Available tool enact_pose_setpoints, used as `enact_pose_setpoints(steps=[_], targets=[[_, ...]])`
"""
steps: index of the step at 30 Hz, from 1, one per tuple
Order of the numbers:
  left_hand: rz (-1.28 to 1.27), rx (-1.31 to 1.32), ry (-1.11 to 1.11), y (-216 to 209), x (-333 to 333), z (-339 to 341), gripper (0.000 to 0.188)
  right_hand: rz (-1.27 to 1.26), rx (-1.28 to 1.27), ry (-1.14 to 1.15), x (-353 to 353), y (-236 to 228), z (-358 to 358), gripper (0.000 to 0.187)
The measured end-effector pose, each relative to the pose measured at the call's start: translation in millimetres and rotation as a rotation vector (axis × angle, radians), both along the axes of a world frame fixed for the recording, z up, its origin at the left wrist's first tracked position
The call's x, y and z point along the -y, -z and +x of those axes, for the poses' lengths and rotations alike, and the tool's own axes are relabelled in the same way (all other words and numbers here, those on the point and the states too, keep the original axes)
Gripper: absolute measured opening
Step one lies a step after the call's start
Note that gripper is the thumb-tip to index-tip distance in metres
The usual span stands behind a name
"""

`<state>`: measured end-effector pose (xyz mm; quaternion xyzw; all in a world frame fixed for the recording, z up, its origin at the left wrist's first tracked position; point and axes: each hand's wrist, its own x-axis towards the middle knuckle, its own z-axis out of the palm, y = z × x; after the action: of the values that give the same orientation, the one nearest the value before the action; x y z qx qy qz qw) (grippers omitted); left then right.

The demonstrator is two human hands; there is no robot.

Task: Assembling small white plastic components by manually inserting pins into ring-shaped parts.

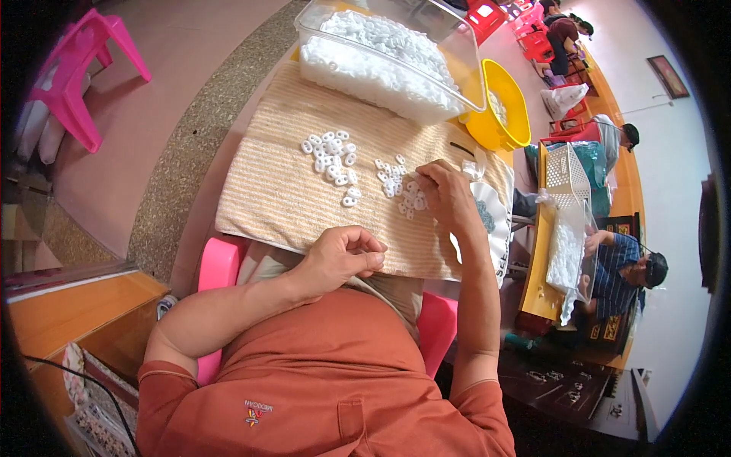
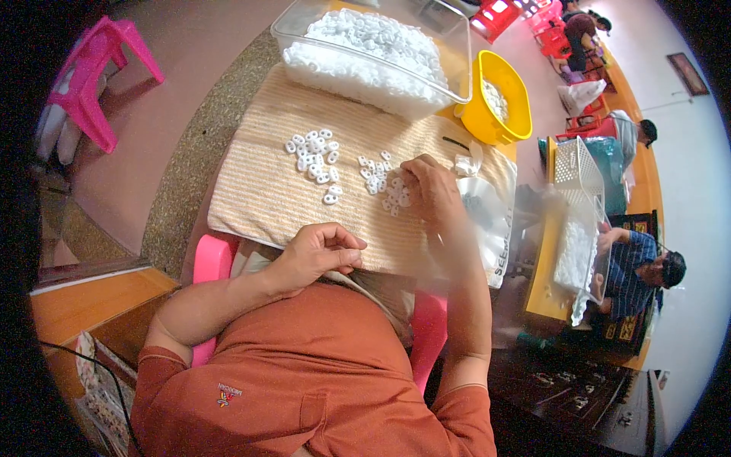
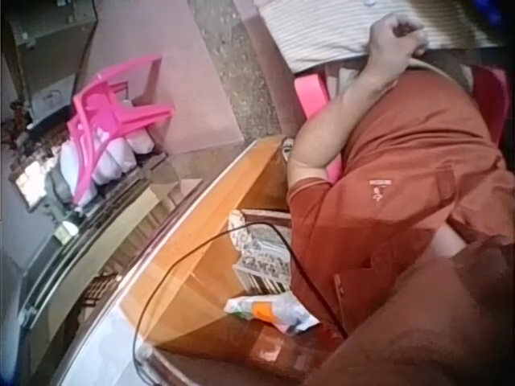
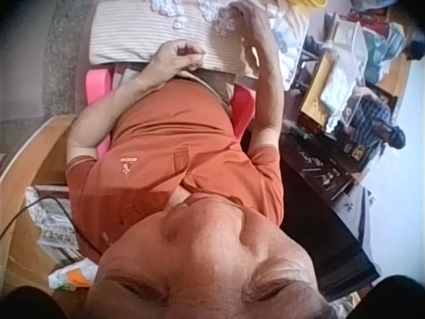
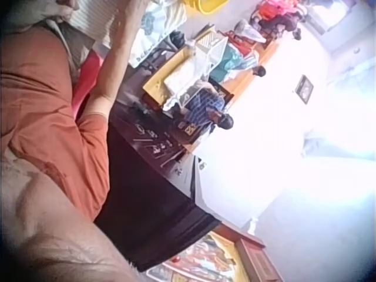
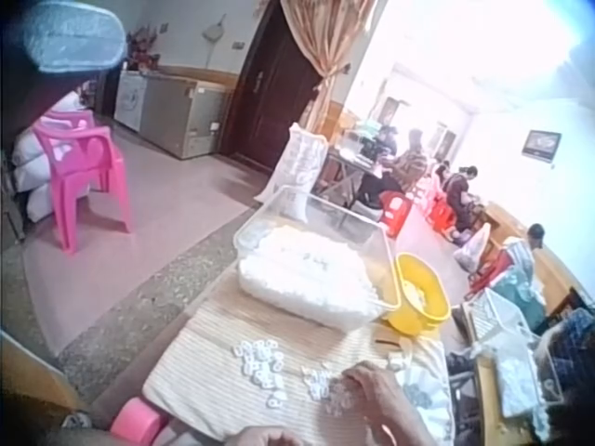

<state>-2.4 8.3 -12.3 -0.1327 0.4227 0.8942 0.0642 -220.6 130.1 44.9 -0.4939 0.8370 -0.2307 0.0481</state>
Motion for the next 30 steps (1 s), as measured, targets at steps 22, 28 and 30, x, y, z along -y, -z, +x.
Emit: enact_pose_setpoints(steps=[22,28,30], targets=[[-0.038,-0.014,0.010,2.4,0.4,1.0,0.015,-0.055,0.003,-0.081,49.1,-4.7,18.1,0.016],[-0.051,-0.016,0.023,3.9,-0.2,0.3,0.016,0.028,0.009,-0.220,83.7,-2.9,32.7,0.017],[-0.043,-0.028,0.012,4.1,-0.1,0.8,0.017,-0.008,0.122,-0.187,85.1,-4.3,35.9,0.018]])
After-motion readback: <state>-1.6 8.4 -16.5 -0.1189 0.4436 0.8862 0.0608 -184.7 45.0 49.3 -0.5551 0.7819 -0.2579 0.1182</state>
